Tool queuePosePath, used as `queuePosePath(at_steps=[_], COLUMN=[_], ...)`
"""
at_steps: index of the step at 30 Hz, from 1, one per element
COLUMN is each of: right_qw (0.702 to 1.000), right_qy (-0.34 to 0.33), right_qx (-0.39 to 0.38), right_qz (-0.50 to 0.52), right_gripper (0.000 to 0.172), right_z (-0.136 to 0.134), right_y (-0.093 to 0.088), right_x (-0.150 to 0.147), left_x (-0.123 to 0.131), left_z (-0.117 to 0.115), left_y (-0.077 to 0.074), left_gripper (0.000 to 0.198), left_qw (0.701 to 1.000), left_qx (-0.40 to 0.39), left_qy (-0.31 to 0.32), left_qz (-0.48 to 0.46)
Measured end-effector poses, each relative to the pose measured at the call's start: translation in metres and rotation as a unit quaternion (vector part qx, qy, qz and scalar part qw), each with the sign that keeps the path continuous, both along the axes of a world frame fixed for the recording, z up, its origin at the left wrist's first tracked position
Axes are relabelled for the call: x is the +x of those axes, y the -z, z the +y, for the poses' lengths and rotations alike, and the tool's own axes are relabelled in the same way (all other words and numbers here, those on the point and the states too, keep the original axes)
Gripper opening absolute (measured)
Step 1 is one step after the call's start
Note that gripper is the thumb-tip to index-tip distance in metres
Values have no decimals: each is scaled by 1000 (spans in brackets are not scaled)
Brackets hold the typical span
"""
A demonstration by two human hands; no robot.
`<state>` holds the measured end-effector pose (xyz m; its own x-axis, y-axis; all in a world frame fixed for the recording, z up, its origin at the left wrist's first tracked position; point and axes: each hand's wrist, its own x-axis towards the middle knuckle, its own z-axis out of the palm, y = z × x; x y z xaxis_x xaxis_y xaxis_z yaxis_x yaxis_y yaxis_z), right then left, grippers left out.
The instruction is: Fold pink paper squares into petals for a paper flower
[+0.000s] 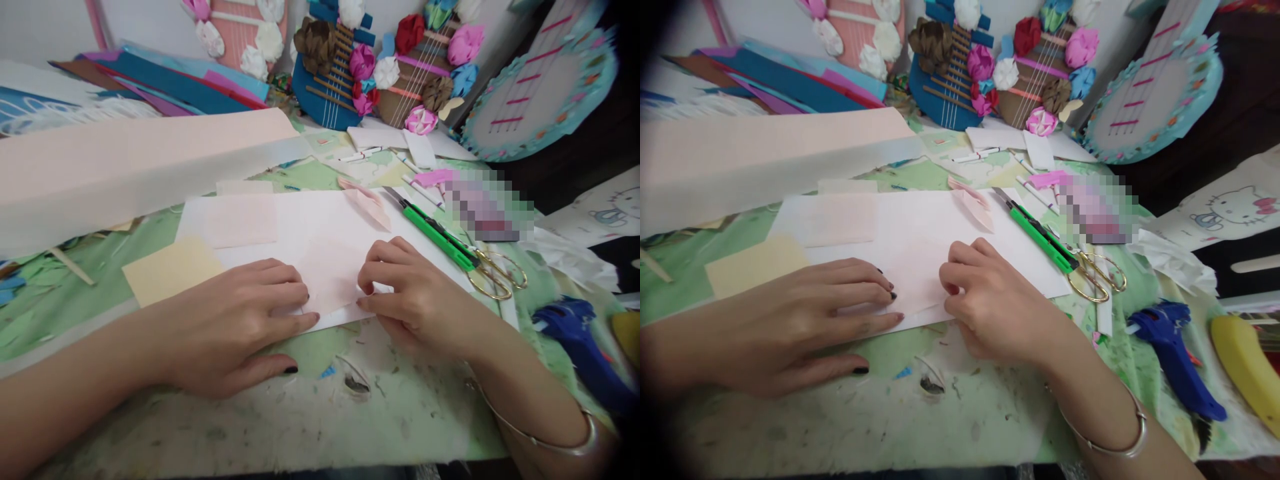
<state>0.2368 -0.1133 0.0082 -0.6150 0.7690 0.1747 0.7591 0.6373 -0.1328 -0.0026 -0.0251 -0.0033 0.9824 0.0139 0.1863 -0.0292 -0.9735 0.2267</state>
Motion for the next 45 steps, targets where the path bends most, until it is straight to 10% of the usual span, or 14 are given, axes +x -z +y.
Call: queuePosePath(at_steps=[10,45], right_qw=[955,951], right_qy=[193,212], right_qx=[-97,-147], right_qz=[205,169], right_gripper=[11,6], right_z=[10,13], right_y=[21,24], right_x=[-23,-23], left_x=[2,-2], left_z=[-1,4], left_y=[1,-9], left_gripper=[35,46], left_qw=[999,993], left_qx=[21,-80], left_qy=[1,-26], left_qz=[40,84])
